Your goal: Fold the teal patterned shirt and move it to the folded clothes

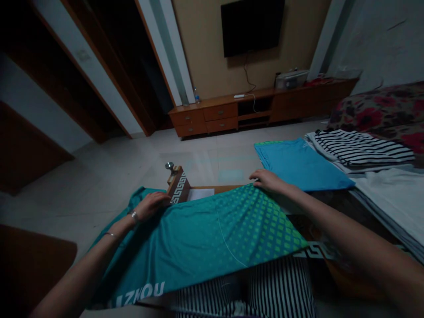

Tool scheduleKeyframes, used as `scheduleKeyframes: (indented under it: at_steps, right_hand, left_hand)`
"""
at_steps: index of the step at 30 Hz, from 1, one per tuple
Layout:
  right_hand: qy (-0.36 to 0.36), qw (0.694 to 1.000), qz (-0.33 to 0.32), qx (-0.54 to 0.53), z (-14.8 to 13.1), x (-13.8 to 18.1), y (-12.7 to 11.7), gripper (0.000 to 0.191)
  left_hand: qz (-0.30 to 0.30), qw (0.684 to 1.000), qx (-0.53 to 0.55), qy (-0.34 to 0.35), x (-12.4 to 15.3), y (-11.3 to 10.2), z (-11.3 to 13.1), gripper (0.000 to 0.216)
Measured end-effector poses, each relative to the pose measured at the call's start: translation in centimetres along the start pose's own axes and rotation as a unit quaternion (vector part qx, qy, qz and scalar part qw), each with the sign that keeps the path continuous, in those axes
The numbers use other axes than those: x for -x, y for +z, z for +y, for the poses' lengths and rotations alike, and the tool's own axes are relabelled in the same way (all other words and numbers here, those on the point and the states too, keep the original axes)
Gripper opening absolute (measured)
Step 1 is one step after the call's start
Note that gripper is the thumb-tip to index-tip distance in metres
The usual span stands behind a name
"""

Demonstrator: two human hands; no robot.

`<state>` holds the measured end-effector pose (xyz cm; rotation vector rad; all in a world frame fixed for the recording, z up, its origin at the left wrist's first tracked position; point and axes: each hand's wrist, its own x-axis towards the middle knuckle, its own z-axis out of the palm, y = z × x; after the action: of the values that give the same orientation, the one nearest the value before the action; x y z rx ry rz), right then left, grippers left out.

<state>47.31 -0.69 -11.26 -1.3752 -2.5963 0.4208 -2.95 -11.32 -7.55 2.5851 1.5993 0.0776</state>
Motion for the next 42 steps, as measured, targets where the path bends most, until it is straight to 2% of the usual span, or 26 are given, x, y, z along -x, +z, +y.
scheduleKeyframes:
  at_steps: [3,8,14,19,22,24,27,29,34,42]
  right_hand:
    - [-0.002,1.0,-0.022,-0.009,0.3,-0.2,0.2,0.027]
    - [0.021,0.999,-0.021,-0.017,-0.1,-0.2,-0.5,0.027]
    - [0.075,0.997,-0.006,0.032,-0.5,0.7,-0.8,0.027]
    - [0.115,0.987,0.008,0.108,-1.5,1.0,-0.7,0.027]
    - [0.079,0.986,0.048,0.14,-2.5,0.8,-0.9,0.021]
    - [0.021,0.99,0.071,0.122,-3.6,0.5,-1.0,0.022]
    - [-0.074,0.994,0.052,0.055,-6.0,-0.3,-0.6,0.02]
    - [-0.111,0.993,0.033,0.038,-7.7,-0.9,0.0,0.019]
    - [-0.126,0.99,0.032,0.047,-10.3,-2.2,1.9,0.017]
    - [-0.104,0.994,0.038,0.023,-10.2,-3.2,3.1,0.013]
  left_hand:
    - [-0.065,0.997,0.027,-0.017,-0.1,-0.2,1.4,0.032]
    - [-0.115,0.992,0.041,-0.038,-0.2,-1.3,0.5,0.027]
    - [-0.114,0.991,0.051,-0.039,-0.1,-1.2,-0.6,0.016]
    - [-0.077,0.991,-0.022,-0.105,-0.2,-0.5,-0.1,0.015]
    - [-0.042,0.99,-0.059,-0.125,-0.4,-0.3,1.2,0.018]
    - [-0.024,0.992,-0.061,-0.103,-0.8,0.0,2.4,0.022]
    - [-0.022,0.998,-0.034,-0.055,-1.5,0.5,4.0,0.022]
    - [-0.024,0.999,-0.023,-0.043,-2.0,0.9,4.8,0.017]
    - [-0.032,0.997,-0.002,-0.072,-2.9,1.2,5.6,0.011]
    - [-0.062,0.99,0.013,-0.126,-2.7,0.7,4.1,0.009]
